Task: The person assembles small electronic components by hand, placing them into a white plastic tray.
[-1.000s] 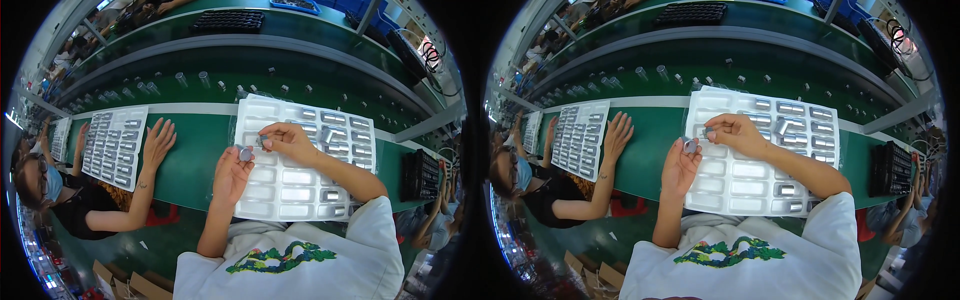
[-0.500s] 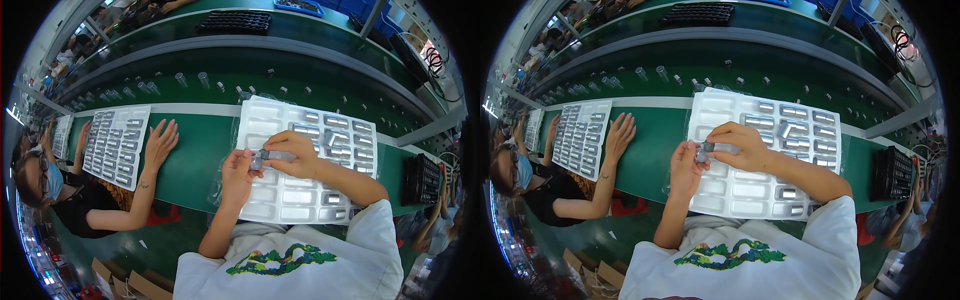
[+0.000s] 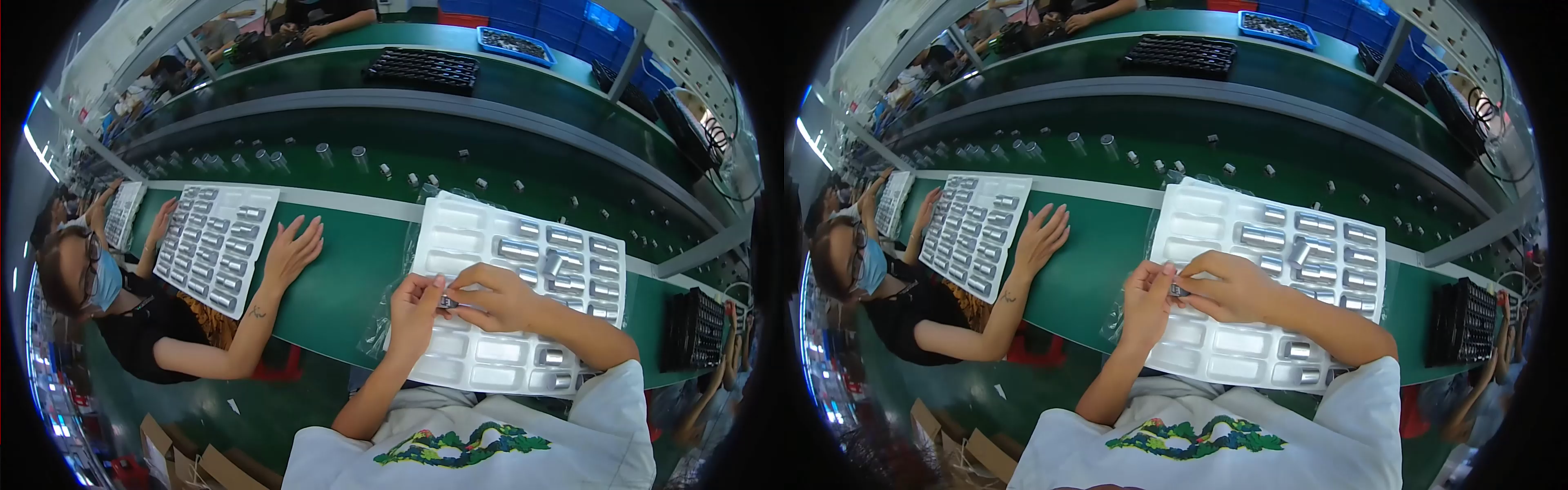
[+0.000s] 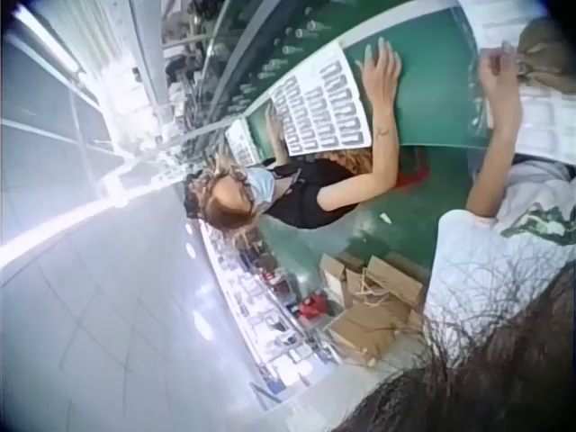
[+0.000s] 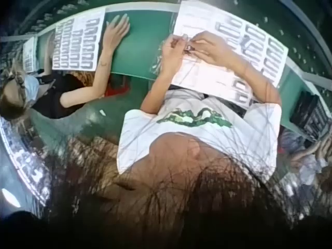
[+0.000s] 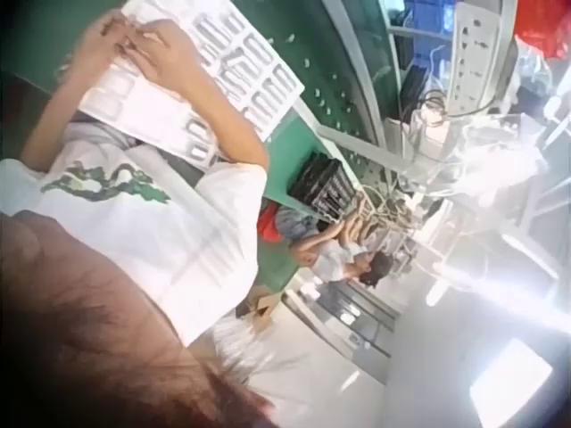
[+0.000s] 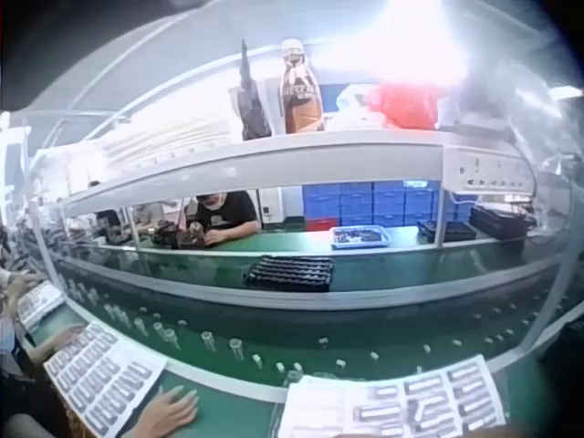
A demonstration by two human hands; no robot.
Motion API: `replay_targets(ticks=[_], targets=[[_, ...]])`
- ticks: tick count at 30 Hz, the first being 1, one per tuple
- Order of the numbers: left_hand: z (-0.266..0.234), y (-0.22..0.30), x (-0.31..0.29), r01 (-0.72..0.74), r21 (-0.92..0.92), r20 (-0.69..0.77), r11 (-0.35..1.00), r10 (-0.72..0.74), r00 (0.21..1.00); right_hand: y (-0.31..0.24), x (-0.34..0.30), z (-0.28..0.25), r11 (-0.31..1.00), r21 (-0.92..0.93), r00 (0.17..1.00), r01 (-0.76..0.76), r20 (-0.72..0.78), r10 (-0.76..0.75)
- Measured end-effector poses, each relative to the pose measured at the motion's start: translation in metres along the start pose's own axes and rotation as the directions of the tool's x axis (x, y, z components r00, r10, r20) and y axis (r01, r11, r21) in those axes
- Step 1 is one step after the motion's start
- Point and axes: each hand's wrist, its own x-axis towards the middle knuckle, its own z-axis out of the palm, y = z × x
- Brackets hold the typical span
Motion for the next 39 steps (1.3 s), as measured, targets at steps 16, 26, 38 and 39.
replay_targets(ticks=[16,26,38,39], targets=[[-0.001,-0.007,-0.005,-0.073,0.231,0.183,0.970,0.031,0.983,-0.002,0.015,0.000,0.983,-0.136,0.992,0.127,0.025,-0.125],[0.003,-0.010,-0.007,-0.178,0.257,0.259,0.950,0.109,0.960,-0.007,0.018,0.001,0.993,-0.013,0.993,-0.117,0.007,0.117],[0.090,-0.050,-0.079,-0.777,0.603,0.775,0.180,0.100,0.624,0.040,0.066,0.002,0.128,0.805,0.523,-0.579,0.247,0.816],[0.101,-0.061,-0.080,-0.798,0.543,0.822,0.261,0.027,0.568,0.045,0.064,0.006,0.129,0.807,0.539,-0.577,0.257,0.802]])
